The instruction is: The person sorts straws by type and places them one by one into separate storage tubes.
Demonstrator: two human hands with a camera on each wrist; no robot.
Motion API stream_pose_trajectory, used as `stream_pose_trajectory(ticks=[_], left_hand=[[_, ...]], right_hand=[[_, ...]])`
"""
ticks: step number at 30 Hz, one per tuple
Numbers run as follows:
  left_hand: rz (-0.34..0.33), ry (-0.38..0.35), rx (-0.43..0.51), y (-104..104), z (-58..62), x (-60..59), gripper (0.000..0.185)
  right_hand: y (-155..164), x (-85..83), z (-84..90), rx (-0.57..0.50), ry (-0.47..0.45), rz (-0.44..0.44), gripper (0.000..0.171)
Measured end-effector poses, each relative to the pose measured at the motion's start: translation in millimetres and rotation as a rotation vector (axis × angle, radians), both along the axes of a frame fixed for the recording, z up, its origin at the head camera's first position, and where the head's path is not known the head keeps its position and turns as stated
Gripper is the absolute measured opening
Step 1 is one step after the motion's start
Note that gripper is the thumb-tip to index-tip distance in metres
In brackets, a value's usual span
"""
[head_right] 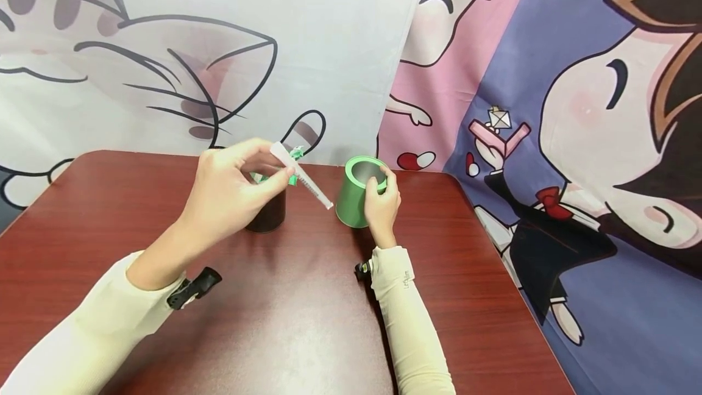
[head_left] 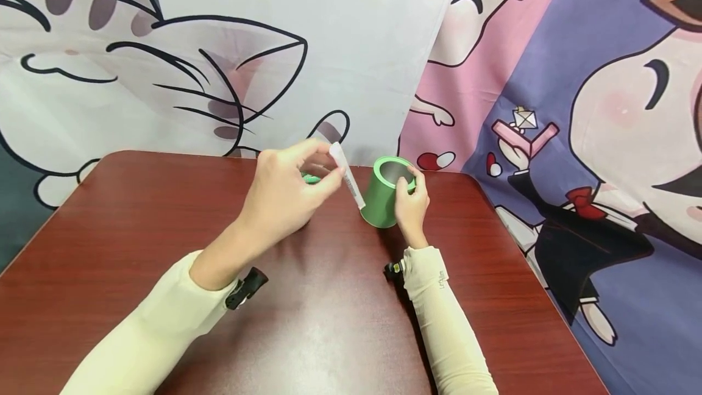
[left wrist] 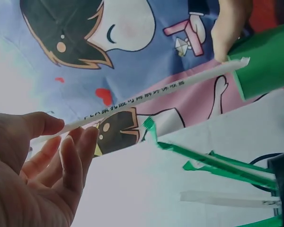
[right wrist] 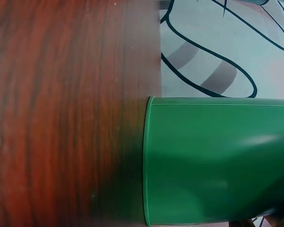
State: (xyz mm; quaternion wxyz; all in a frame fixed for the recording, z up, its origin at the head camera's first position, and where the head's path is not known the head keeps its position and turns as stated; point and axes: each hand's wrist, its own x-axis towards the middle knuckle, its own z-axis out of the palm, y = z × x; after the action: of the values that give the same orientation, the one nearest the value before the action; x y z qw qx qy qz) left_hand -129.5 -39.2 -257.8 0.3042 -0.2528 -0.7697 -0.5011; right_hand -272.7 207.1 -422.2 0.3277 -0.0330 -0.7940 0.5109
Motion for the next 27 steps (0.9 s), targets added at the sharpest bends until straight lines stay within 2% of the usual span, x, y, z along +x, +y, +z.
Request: stream_pose_trajectory(ticks=[8,15,23,27], left_hand=[[0.053,-0.064,-0.007,10,16.2,-12.5,0.007],[0.103,-0.082,-0.031,21,17.0,-26.2,0.008],[0.118,-0.173,-0.063,35,19.7,-40.0,0.01],[0.129,-0.199,-0.115,43,19.9,-46.8,0.011]], right_hand=[[1,-1.0,-0.6,0.015,0.009,0.006,0.037],[-1,0.3,-0.9,0.01,0.002,0.003,0.037],[1,-1.2,-0.6,0.007,0.018,0.011,0.037],[2,-1.4,-1.5,0.014,0.015,0.008,0.037]])
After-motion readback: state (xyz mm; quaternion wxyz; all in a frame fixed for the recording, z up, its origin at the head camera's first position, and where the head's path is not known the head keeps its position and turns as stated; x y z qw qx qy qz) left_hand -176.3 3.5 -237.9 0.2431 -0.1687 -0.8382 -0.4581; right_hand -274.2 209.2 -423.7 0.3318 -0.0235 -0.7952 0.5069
